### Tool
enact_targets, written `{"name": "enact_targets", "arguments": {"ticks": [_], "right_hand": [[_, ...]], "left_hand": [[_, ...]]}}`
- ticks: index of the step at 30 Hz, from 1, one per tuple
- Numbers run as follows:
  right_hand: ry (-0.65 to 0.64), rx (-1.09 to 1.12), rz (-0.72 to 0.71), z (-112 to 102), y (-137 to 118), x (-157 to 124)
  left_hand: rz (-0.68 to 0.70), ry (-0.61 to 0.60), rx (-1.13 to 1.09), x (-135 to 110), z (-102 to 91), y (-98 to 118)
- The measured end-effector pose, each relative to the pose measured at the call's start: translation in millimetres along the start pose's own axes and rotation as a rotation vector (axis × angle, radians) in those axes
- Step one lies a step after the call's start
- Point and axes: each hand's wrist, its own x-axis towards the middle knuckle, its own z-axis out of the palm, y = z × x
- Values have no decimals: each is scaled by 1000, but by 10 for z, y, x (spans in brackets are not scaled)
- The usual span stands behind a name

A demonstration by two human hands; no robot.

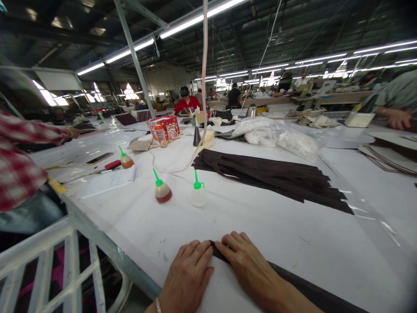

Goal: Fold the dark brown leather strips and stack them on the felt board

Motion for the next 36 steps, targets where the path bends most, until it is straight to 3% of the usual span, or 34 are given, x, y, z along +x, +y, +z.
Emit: {"name": "enact_targets", "arguments": {"ticks": [19, 27, 36], "right_hand": [[-121, -130, -51, -99, -20, 73], [-72, -91, 54, -74, 48, -32], [-92, -120, -97, -242, 156, -174]], "left_hand": [[-132, -75, -75, -33, -35, -3], [10, -167, -157, 56, -107, -62], [18, -237, -249, 149, -166, -124]]}}
